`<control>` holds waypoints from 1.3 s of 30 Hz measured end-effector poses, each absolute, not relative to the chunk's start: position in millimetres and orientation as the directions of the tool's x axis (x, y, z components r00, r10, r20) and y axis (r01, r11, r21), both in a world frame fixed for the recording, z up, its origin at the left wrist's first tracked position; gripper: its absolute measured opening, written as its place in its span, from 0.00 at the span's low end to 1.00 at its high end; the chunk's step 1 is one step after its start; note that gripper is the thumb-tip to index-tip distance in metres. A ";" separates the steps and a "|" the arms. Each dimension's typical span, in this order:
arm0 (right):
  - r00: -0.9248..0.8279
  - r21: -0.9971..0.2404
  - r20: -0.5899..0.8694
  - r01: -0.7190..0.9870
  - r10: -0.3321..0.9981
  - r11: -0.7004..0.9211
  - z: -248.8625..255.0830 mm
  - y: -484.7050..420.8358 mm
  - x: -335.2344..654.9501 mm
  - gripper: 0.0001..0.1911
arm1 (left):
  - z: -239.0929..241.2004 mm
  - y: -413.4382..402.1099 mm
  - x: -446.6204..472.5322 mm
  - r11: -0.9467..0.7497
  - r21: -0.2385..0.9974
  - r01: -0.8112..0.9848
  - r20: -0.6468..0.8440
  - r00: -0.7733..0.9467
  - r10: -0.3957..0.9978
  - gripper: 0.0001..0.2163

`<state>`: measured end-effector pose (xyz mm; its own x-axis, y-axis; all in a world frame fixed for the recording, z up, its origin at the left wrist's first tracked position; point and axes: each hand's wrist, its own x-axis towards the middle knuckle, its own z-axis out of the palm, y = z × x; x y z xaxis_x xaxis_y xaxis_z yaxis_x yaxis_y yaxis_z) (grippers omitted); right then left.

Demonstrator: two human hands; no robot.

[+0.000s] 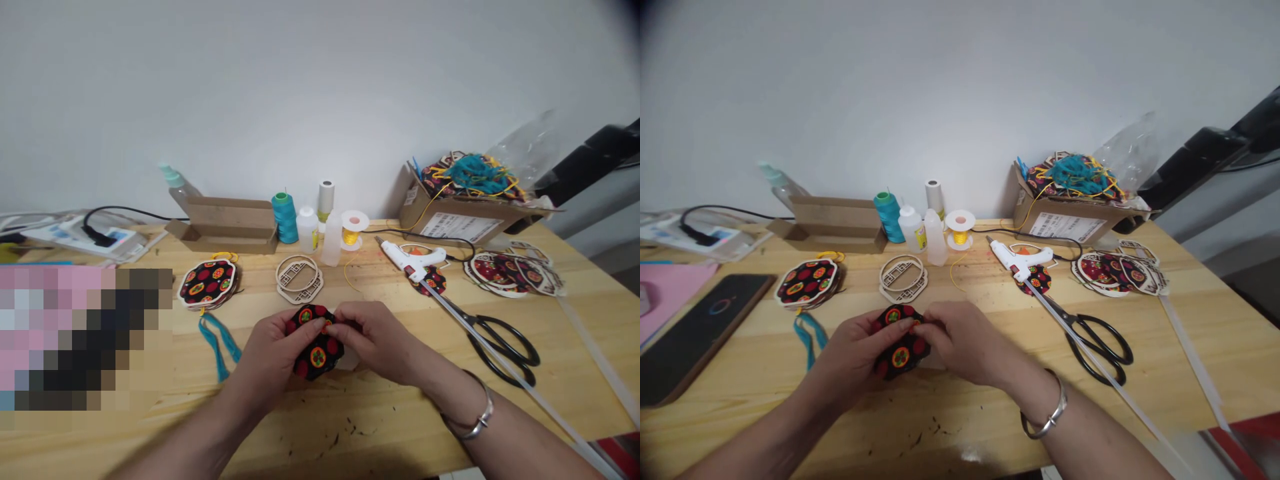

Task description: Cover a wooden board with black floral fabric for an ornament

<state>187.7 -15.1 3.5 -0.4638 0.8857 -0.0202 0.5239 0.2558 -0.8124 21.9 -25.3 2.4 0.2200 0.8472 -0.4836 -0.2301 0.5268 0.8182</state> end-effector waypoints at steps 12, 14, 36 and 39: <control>-0.391 -0.992 -0.108 0.105 0.914 -0.073 3.0 -10.9 184.0 0.06 | 2.1 -26.7 19.6 0.473 0.870 -0.143 -0.430 0.250 0.867 0.11; -0.348 -0.989 -0.130 0.116 0.928 -0.095 2.1 -12.6 182.2 0.07 | 2.3 -27.8 19.5 0.484 0.866 -0.125 -0.440 0.271 0.856 0.12; -0.192 -0.852 -0.129 -0.480 0.973 -0.208 10.9 -2.8 198.4 0.17 | 4.6 -27.7 14.6 0.516 0.822 -0.240 -0.446 0.293 0.846 0.10; -0.123 -0.860 -0.142 -0.475 0.982 -0.184 11.5 3.7 205.4 0.10 | 3.3 -24.1 13.4 0.506 0.809 -0.301 -0.440 0.261 0.859 0.10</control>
<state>205.4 3.7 11.5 -0.1226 0.9822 -0.1421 -0.4752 -0.1838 -0.8605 13.4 -24.1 3.3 0.2605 0.8592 -0.4404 -0.3008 0.5057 0.8086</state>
